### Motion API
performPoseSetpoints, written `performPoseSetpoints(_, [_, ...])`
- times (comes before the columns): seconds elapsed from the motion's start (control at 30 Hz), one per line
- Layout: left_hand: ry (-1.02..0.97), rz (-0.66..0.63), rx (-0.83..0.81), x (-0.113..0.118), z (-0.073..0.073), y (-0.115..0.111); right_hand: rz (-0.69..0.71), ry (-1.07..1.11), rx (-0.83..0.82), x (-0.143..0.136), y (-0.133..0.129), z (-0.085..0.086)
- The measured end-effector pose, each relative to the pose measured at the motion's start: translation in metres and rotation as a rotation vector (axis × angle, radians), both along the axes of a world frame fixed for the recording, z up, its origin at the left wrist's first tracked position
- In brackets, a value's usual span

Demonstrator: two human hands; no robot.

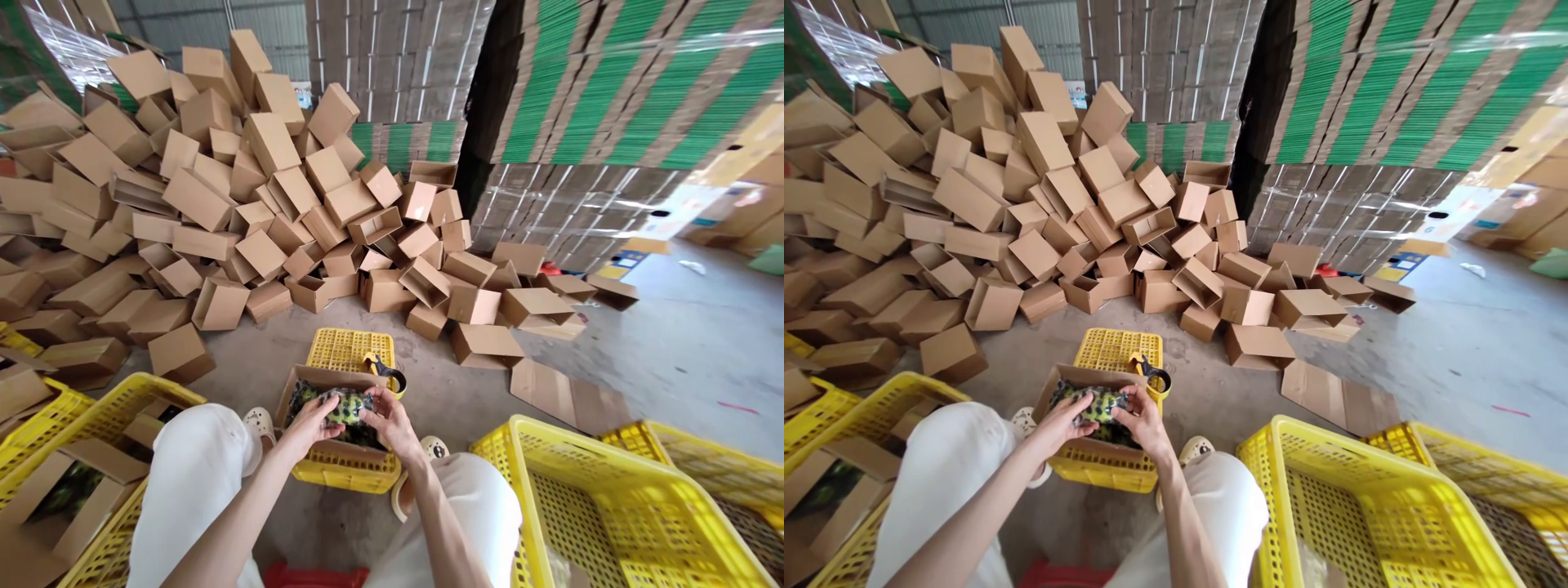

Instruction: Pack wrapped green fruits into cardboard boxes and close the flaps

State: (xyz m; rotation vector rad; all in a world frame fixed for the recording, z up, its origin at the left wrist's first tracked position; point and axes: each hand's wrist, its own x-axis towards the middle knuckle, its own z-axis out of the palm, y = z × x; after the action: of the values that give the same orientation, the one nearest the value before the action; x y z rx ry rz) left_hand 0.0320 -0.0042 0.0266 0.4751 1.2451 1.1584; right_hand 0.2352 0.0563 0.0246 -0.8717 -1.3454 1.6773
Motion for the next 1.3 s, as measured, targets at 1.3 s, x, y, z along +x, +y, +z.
performPoseSetpoints(1.3, [0.936, -0.994, 0.256, 0.046, -0.081, 0.076, -0.552, -0.215, -0.075, 0.017, 0.009, 0.001])
